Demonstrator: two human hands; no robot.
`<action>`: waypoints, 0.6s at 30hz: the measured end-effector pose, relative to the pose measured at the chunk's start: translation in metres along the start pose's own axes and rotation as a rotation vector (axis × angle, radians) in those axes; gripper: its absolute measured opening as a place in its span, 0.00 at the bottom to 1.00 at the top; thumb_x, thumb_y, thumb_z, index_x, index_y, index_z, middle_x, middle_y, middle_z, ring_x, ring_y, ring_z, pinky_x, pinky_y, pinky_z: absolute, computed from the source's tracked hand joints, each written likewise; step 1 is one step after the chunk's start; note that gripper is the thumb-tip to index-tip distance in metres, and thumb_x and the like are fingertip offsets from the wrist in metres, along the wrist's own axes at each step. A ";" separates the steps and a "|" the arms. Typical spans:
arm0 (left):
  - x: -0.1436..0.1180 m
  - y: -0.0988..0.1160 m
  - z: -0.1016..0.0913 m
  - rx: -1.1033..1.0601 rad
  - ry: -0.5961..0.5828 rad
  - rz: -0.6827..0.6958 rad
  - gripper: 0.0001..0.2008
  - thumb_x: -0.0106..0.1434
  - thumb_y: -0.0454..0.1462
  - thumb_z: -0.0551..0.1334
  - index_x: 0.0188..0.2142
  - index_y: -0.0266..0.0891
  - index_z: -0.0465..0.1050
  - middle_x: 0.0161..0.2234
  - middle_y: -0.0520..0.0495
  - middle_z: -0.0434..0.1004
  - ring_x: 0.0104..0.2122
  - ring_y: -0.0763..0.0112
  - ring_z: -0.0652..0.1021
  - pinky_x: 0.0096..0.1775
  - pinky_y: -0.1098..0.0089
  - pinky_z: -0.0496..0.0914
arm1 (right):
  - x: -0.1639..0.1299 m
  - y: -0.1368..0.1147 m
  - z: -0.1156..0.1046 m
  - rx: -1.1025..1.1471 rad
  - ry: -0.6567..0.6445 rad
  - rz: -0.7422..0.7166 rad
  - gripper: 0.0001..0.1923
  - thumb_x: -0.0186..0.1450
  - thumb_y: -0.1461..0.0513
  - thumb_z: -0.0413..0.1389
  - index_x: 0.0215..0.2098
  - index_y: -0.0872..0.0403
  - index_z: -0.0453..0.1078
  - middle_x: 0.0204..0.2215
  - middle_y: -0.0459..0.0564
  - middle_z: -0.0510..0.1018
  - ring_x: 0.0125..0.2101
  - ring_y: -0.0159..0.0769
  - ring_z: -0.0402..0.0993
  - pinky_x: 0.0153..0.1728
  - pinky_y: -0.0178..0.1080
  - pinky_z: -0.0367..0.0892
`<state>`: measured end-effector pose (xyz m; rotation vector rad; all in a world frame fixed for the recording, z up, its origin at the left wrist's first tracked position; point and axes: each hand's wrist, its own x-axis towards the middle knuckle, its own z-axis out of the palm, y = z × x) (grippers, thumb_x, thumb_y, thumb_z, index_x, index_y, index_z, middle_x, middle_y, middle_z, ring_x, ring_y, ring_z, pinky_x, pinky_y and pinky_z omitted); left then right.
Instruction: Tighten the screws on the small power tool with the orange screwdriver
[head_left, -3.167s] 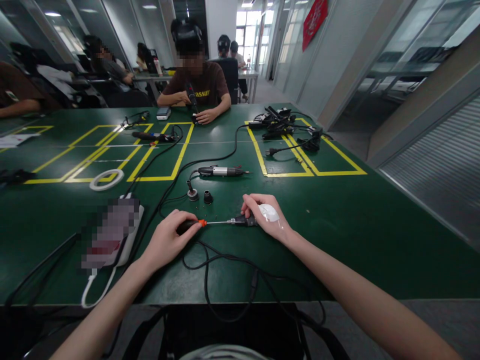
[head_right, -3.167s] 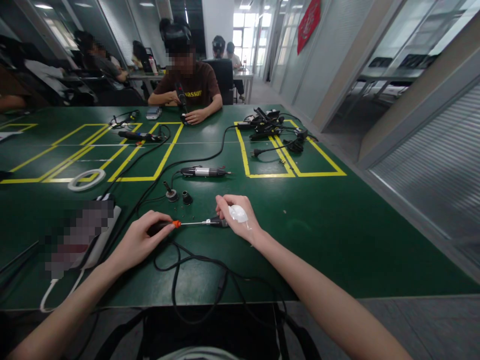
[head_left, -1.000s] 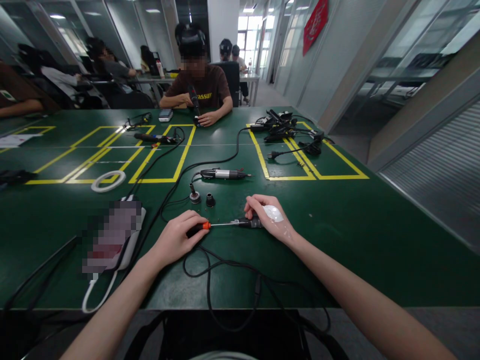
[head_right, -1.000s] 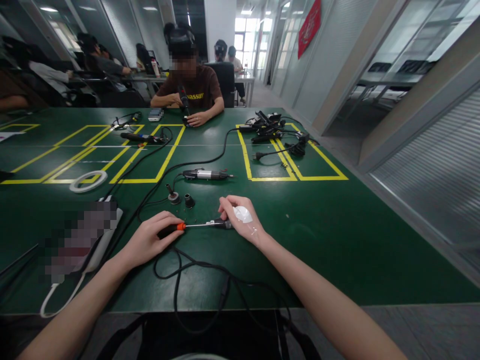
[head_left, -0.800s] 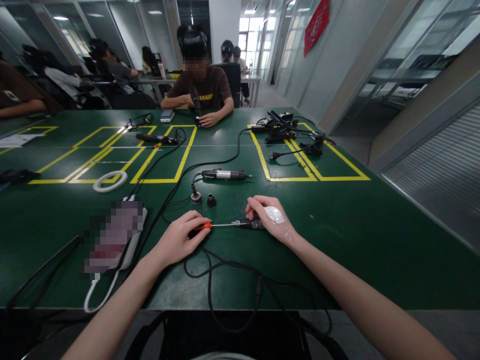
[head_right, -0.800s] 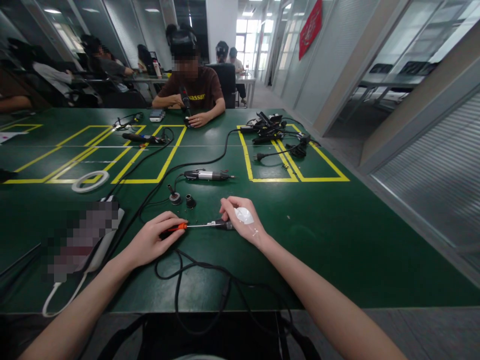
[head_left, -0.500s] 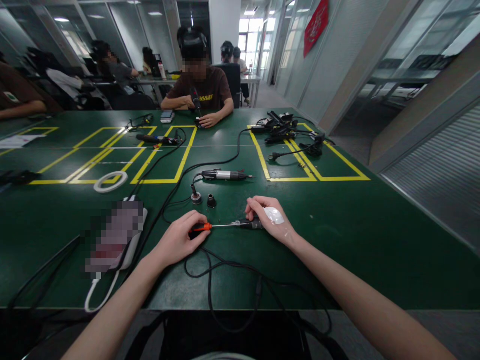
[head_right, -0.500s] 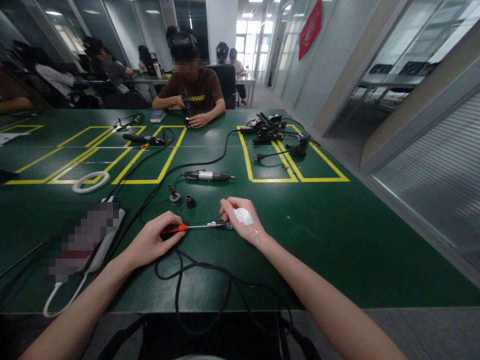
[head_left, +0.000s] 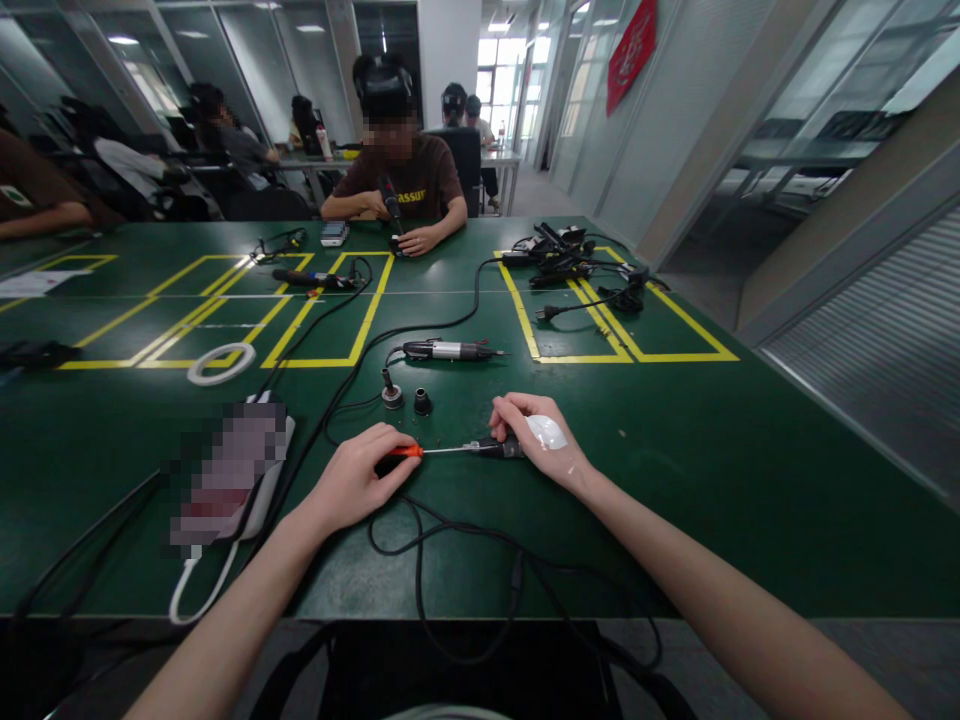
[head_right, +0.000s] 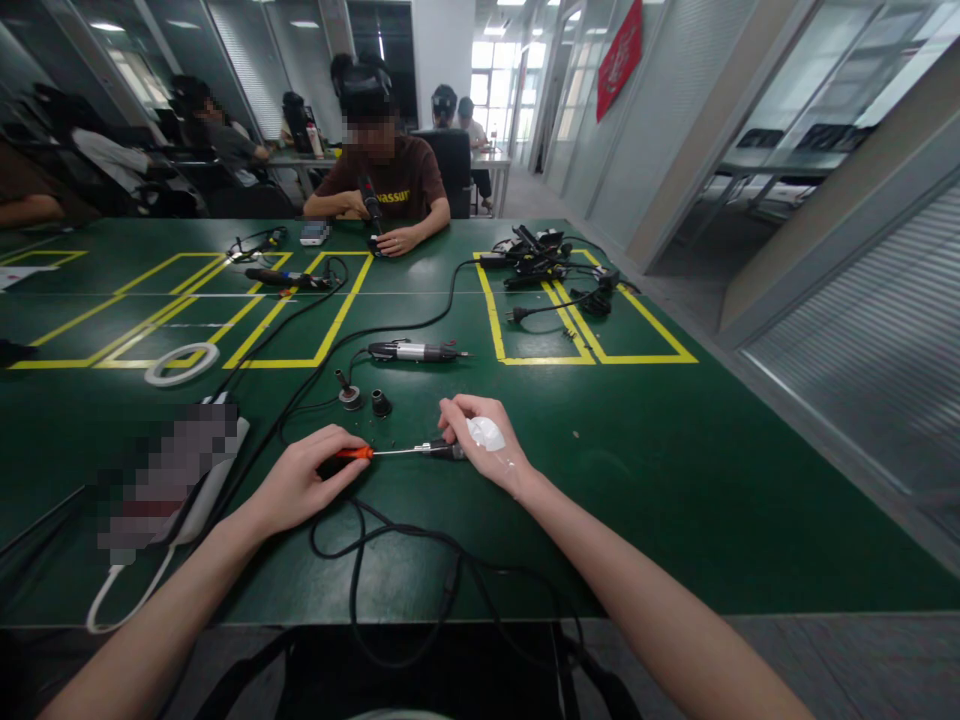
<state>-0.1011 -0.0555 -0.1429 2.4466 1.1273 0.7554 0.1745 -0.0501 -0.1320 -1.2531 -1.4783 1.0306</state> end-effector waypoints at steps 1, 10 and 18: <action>0.000 0.000 0.000 0.004 -0.002 0.004 0.10 0.72 0.41 0.60 0.41 0.39 0.78 0.36 0.47 0.81 0.37 0.68 0.81 0.41 0.70 0.73 | 0.000 0.000 0.000 0.000 0.001 -0.002 0.26 0.67 0.44 0.56 0.21 0.52 0.71 0.18 0.48 0.75 0.22 0.36 0.72 0.27 0.38 0.67; 0.000 0.001 0.001 0.014 -0.016 -0.004 0.14 0.74 0.42 0.57 0.41 0.39 0.79 0.35 0.48 0.81 0.35 0.71 0.81 0.39 0.72 0.72 | 0.001 0.005 0.000 -0.025 -0.005 -0.005 0.26 0.67 0.44 0.56 0.22 0.53 0.72 0.18 0.48 0.76 0.22 0.35 0.72 0.26 0.37 0.67; 0.000 0.002 0.001 -0.027 -0.021 0.024 0.08 0.69 0.40 0.62 0.41 0.38 0.78 0.35 0.48 0.81 0.34 0.71 0.81 0.39 0.72 0.72 | 0.001 0.004 -0.001 -0.026 -0.011 -0.015 0.26 0.68 0.44 0.56 0.21 0.53 0.72 0.18 0.48 0.76 0.22 0.35 0.73 0.27 0.37 0.67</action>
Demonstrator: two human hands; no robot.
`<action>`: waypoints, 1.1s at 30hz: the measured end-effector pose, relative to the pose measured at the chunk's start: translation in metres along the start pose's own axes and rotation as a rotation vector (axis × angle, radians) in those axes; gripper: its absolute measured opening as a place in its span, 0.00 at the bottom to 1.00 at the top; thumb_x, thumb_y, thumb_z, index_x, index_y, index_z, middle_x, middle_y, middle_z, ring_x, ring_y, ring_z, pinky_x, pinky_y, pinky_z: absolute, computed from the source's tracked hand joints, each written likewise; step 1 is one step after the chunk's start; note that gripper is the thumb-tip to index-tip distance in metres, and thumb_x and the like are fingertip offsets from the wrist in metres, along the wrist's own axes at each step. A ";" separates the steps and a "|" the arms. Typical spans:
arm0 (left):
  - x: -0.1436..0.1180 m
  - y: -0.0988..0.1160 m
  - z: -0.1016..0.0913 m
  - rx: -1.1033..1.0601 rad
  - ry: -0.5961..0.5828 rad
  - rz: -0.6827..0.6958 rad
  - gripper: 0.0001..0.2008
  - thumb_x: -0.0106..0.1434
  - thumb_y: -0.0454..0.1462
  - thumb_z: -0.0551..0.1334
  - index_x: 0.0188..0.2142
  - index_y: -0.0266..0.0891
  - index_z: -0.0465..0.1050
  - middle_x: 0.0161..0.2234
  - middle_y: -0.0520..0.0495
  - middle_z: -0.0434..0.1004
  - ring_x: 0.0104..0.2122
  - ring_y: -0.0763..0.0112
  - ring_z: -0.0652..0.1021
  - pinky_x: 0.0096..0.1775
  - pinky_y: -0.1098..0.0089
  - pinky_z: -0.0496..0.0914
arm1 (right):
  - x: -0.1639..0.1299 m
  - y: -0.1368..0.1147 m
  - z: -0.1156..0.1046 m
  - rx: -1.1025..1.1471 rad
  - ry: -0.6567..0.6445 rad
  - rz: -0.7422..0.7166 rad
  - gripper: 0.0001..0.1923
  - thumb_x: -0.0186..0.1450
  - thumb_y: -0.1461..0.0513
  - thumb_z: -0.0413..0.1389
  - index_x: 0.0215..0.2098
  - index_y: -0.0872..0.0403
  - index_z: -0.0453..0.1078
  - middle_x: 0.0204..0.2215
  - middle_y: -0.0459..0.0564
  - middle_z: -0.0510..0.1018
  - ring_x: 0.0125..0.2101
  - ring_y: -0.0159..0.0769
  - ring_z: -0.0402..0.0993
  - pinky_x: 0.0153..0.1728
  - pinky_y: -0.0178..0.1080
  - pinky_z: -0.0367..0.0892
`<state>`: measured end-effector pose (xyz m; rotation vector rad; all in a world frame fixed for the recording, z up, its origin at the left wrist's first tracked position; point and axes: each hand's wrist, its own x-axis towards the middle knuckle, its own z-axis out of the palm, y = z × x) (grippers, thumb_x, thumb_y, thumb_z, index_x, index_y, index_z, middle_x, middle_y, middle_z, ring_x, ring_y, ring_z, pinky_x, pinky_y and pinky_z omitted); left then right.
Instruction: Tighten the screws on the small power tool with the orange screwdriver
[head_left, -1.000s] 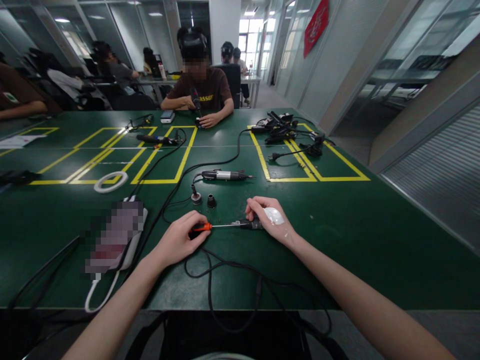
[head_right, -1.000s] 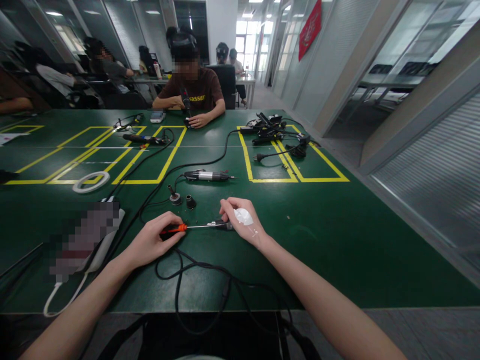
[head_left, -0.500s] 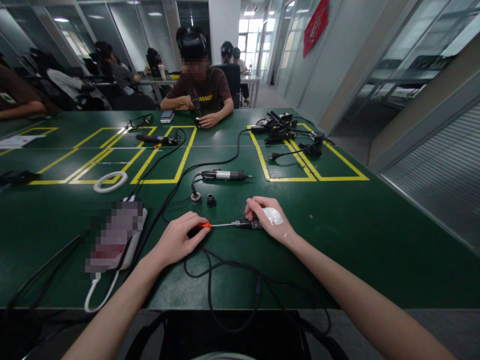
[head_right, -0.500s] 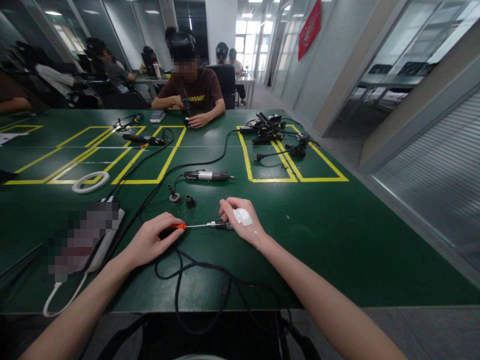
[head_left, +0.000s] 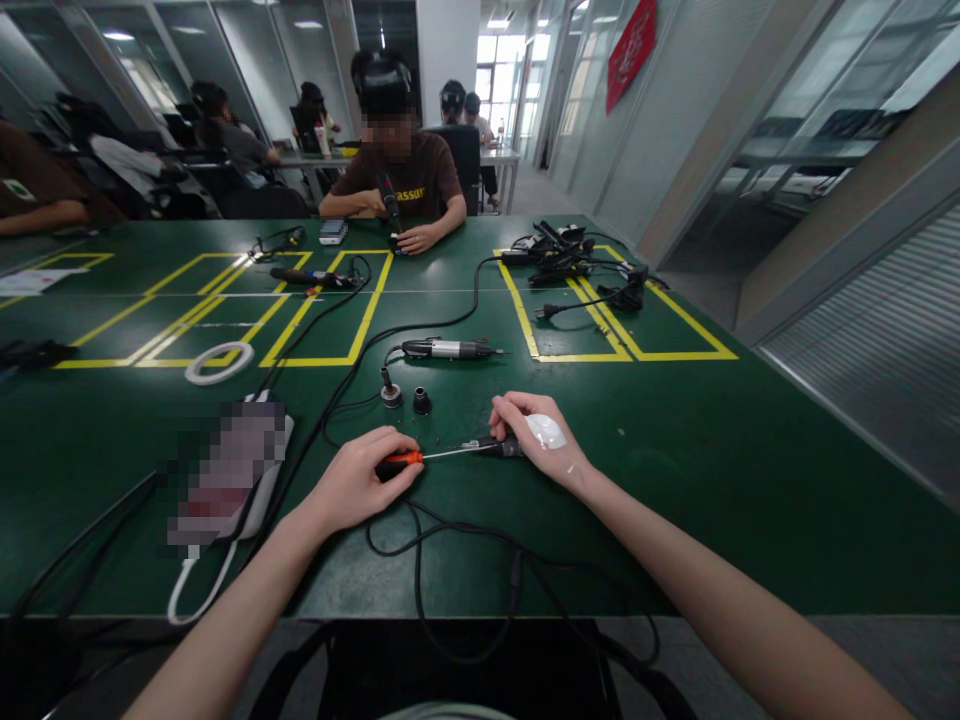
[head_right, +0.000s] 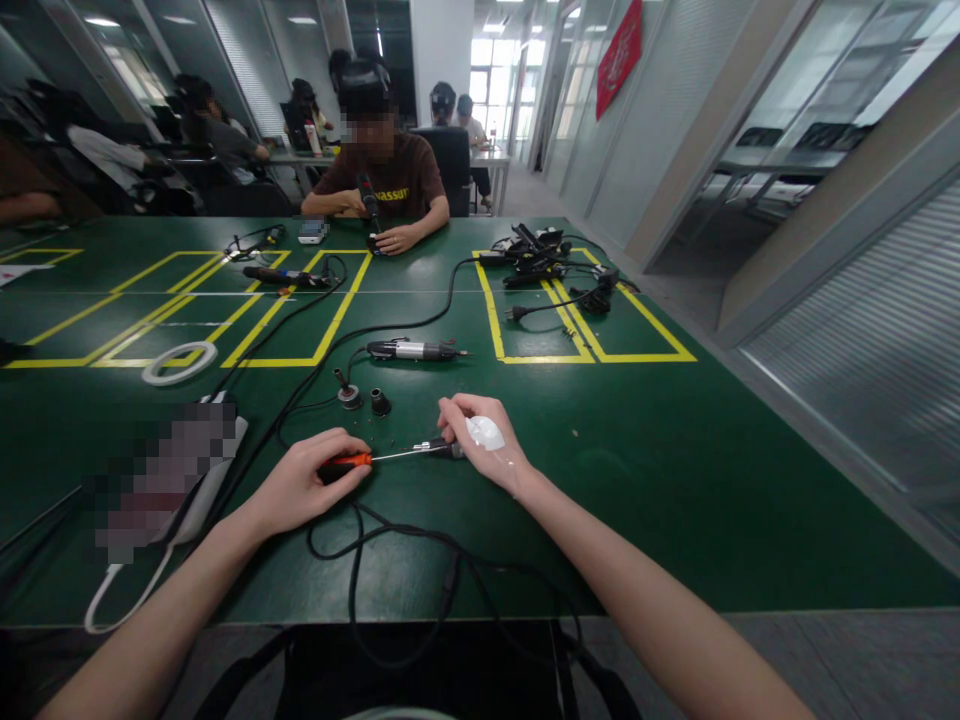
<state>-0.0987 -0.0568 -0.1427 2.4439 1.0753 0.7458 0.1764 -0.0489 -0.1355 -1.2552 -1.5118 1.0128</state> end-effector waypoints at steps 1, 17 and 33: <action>0.000 0.000 0.000 0.000 -0.003 0.001 0.08 0.69 0.40 0.62 0.40 0.38 0.77 0.35 0.48 0.80 0.34 0.71 0.80 0.38 0.72 0.72 | 0.000 0.000 0.000 0.000 0.000 -0.002 0.26 0.68 0.44 0.56 0.21 0.53 0.72 0.18 0.48 0.76 0.22 0.35 0.73 0.27 0.37 0.67; -0.001 -0.005 0.002 0.063 0.013 -0.010 0.16 0.75 0.43 0.56 0.44 0.40 0.81 0.36 0.48 0.82 0.35 0.71 0.81 0.39 0.73 0.73 | -0.001 -0.001 0.000 -0.010 -0.003 -0.001 0.26 0.68 0.43 0.56 0.22 0.53 0.72 0.18 0.48 0.76 0.22 0.35 0.73 0.27 0.37 0.67; -0.002 -0.005 0.000 0.001 0.027 -0.008 0.07 0.70 0.41 0.63 0.41 0.40 0.76 0.36 0.49 0.80 0.35 0.72 0.80 0.39 0.73 0.72 | -0.001 -0.002 0.001 -0.006 0.000 0.012 0.27 0.67 0.42 0.56 0.22 0.53 0.71 0.18 0.48 0.75 0.23 0.36 0.72 0.27 0.38 0.66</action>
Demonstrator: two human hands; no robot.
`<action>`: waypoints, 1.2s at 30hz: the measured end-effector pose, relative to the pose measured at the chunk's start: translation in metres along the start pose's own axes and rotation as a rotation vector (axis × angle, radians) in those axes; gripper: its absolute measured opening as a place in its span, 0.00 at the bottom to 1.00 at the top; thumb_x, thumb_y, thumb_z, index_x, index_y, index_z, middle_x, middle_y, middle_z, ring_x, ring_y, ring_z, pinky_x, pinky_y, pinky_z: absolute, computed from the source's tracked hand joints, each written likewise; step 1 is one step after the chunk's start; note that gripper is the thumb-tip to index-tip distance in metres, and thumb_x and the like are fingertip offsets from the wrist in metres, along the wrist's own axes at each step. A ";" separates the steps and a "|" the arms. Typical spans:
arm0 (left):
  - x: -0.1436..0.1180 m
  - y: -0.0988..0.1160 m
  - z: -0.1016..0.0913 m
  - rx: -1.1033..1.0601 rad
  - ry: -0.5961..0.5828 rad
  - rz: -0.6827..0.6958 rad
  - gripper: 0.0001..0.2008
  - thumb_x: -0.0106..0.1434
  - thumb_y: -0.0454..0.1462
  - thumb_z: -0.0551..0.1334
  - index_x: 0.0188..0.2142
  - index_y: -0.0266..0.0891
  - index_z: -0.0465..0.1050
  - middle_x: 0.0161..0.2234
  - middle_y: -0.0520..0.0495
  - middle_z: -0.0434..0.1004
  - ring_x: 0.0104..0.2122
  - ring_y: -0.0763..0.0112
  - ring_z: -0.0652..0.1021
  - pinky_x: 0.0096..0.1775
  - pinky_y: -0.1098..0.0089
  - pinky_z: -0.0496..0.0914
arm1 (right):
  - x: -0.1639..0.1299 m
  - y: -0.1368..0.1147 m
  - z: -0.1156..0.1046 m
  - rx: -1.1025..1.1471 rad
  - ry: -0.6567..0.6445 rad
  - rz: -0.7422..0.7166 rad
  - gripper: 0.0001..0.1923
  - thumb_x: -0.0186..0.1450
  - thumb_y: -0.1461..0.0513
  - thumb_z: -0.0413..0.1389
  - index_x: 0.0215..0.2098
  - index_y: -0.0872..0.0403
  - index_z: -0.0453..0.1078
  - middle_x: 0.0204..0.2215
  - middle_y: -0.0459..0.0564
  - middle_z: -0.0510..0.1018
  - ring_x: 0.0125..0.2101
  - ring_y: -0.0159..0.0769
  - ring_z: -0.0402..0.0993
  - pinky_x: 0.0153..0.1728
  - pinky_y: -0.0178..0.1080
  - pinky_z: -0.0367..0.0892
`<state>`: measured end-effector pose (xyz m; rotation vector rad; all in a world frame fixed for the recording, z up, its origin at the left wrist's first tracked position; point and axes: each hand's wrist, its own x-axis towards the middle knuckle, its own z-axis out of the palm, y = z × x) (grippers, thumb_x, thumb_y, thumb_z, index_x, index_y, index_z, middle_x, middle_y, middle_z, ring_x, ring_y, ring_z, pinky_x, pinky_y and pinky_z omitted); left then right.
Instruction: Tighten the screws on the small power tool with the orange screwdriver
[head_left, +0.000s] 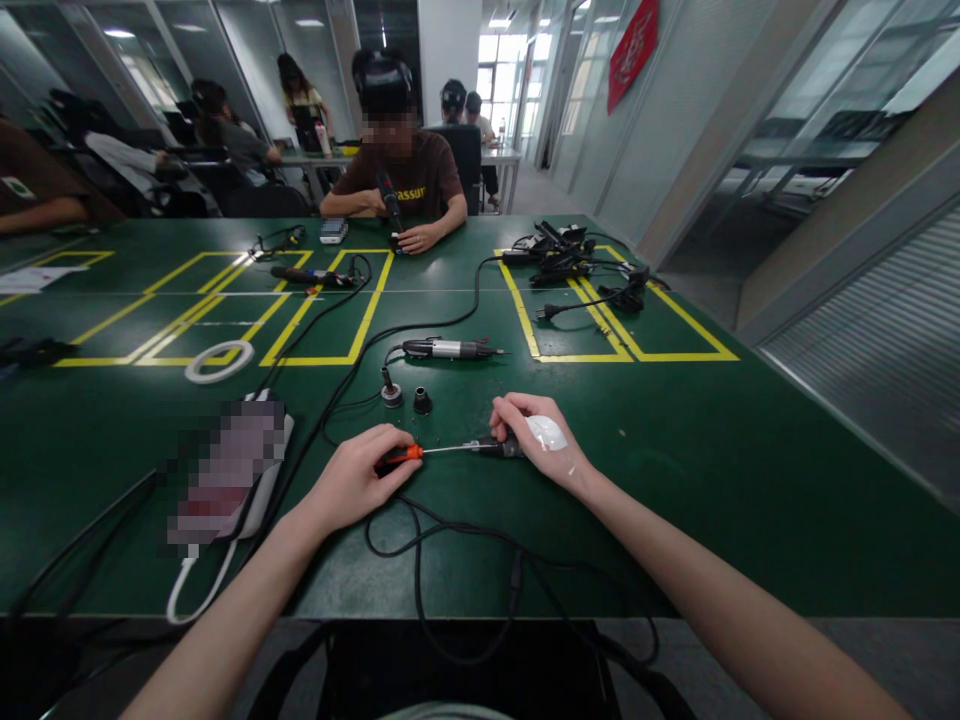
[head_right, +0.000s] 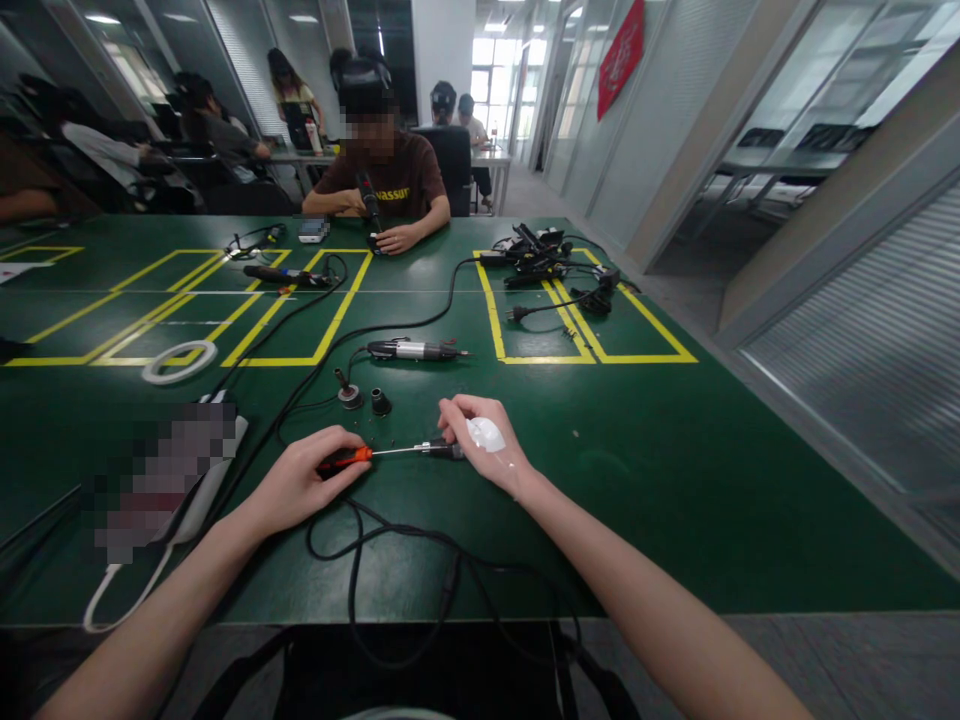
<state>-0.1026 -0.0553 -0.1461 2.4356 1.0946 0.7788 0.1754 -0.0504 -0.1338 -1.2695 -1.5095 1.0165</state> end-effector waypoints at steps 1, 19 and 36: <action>0.000 0.000 0.000 0.003 -0.001 0.002 0.08 0.71 0.41 0.62 0.41 0.39 0.76 0.36 0.49 0.80 0.35 0.71 0.80 0.39 0.73 0.72 | 0.000 0.000 0.000 0.001 -0.002 0.000 0.26 0.67 0.42 0.56 0.22 0.53 0.71 0.18 0.48 0.75 0.23 0.36 0.72 0.27 0.38 0.66; -0.001 -0.001 -0.001 0.026 -0.004 0.006 0.12 0.72 0.44 0.61 0.42 0.39 0.79 0.37 0.47 0.82 0.36 0.70 0.81 0.39 0.72 0.73 | -0.001 -0.001 0.001 -0.009 -0.050 -0.027 0.26 0.68 0.44 0.54 0.22 0.52 0.72 0.19 0.47 0.76 0.24 0.35 0.73 0.31 0.38 0.68; 0.001 0.006 -0.001 -0.031 0.003 -0.020 0.08 0.69 0.40 0.63 0.42 0.39 0.77 0.37 0.46 0.81 0.36 0.69 0.81 0.40 0.71 0.74 | -0.002 0.000 0.000 -0.059 -0.025 -0.041 0.29 0.69 0.42 0.53 0.20 0.52 0.70 0.18 0.47 0.74 0.23 0.36 0.72 0.29 0.37 0.68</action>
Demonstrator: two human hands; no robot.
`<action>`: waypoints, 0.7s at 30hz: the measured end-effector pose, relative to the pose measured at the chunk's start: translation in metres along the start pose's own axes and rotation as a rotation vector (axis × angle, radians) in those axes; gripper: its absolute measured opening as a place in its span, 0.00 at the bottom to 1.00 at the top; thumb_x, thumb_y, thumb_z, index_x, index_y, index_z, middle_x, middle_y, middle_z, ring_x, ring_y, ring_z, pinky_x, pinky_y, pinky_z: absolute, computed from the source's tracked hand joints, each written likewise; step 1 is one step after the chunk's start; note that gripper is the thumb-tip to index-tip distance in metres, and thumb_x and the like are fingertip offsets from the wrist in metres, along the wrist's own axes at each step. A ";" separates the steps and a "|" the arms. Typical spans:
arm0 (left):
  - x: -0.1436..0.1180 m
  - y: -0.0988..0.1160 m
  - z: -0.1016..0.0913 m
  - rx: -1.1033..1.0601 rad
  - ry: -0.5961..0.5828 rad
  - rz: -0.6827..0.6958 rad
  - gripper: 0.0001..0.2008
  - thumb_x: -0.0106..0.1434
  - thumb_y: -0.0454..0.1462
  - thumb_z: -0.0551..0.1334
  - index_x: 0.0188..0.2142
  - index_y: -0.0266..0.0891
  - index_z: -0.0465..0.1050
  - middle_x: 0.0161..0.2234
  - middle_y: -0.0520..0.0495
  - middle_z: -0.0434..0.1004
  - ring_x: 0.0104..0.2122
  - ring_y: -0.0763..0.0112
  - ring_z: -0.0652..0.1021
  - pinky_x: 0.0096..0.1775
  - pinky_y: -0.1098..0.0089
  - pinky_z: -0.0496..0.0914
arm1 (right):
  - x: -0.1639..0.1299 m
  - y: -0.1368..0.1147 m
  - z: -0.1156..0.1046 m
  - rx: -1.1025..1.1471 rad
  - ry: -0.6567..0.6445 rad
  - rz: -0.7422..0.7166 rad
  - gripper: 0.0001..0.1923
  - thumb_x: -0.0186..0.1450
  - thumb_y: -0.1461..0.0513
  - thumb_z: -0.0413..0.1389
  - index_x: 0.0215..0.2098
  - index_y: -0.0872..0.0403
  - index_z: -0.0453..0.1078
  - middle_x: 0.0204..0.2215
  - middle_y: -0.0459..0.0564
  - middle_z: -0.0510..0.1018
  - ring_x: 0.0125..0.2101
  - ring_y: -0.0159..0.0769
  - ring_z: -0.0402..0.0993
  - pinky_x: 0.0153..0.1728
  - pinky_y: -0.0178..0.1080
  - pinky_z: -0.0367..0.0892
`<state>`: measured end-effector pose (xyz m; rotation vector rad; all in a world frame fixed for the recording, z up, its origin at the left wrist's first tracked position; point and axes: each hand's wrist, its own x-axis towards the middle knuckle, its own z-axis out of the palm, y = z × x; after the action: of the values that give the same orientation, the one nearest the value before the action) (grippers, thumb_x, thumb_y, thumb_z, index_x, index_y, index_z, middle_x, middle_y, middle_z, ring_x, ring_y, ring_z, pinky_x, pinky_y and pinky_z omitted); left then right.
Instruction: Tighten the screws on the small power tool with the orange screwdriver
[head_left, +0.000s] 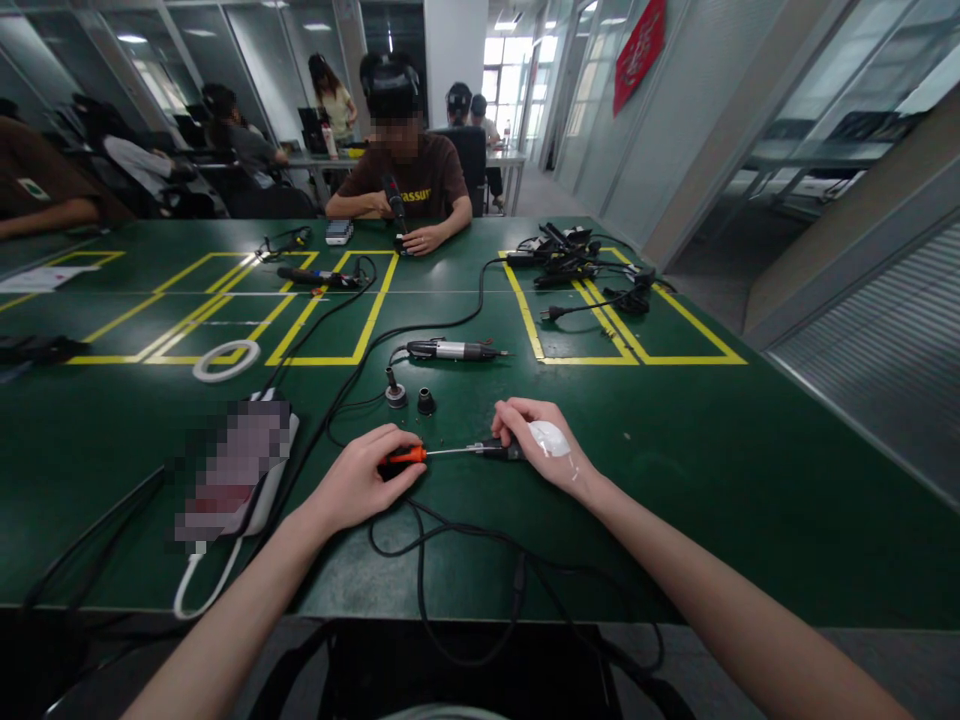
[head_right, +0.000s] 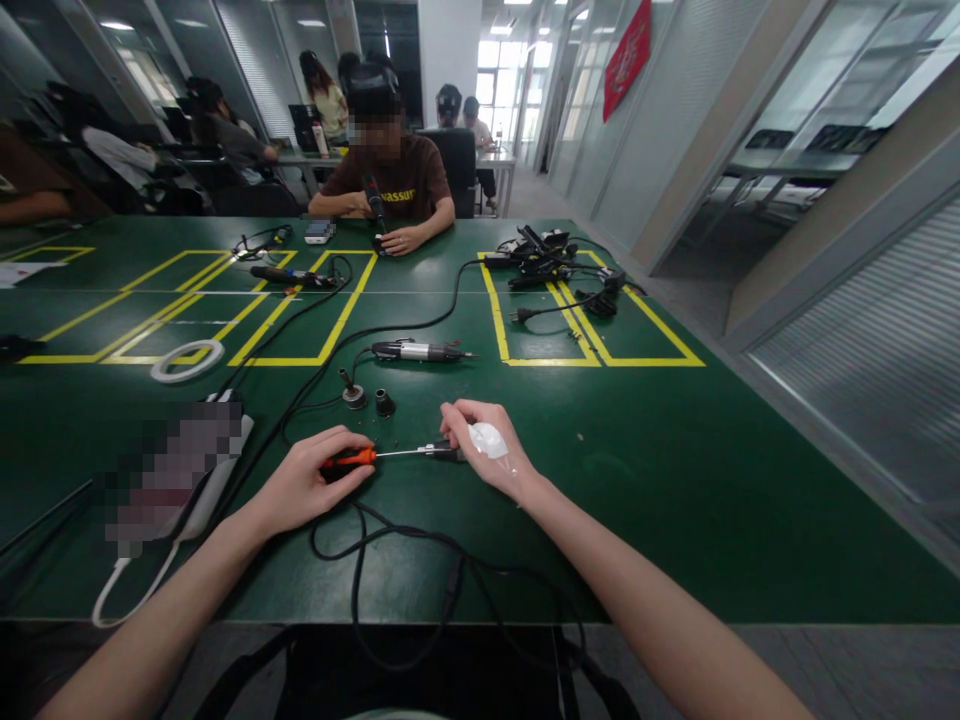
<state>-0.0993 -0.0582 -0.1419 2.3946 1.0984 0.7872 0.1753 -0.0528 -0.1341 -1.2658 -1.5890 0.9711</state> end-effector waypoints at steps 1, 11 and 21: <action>0.000 0.000 0.000 -0.006 0.000 0.000 0.08 0.68 0.40 0.63 0.43 0.39 0.76 0.37 0.46 0.81 0.36 0.69 0.81 0.41 0.71 0.74 | 0.000 0.000 0.000 0.001 0.001 0.001 0.29 0.69 0.42 0.53 0.20 0.52 0.70 0.18 0.47 0.74 0.23 0.36 0.72 0.29 0.37 0.68; 0.000 0.000 0.001 -0.022 -0.006 -0.023 0.06 0.68 0.39 0.63 0.39 0.39 0.75 0.36 0.47 0.80 0.35 0.70 0.80 0.40 0.70 0.74 | 0.000 -0.003 0.000 0.005 -0.003 0.006 0.27 0.69 0.43 0.53 0.20 0.51 0.70 0.18 0.47 0.74 0.24 0.37 0.73 0.30 0.38 0.68; 0.000 0.000 -0.001 -0.030 -0.005 -0.013 0.07 0.69 0.39 0.62 0.39 0.39 0.76 0.36 0.47 0.79 0.35 0.70 0.79 0.39 0.71 0.73 | 0.000 -0.003 0.000 0.013 -0.001 0.012 0.28 0.68 0.42 0.54 0.20 0.51 0.70 0.17 0.46 0.73 0.24 0.37 0.74 0.30 0.38 0.68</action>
<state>-0.0998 -0.0584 -0.1408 2.3610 1.0913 0.7881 0.1749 -0.0537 -0.1316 -1.2680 -1.5748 0.9881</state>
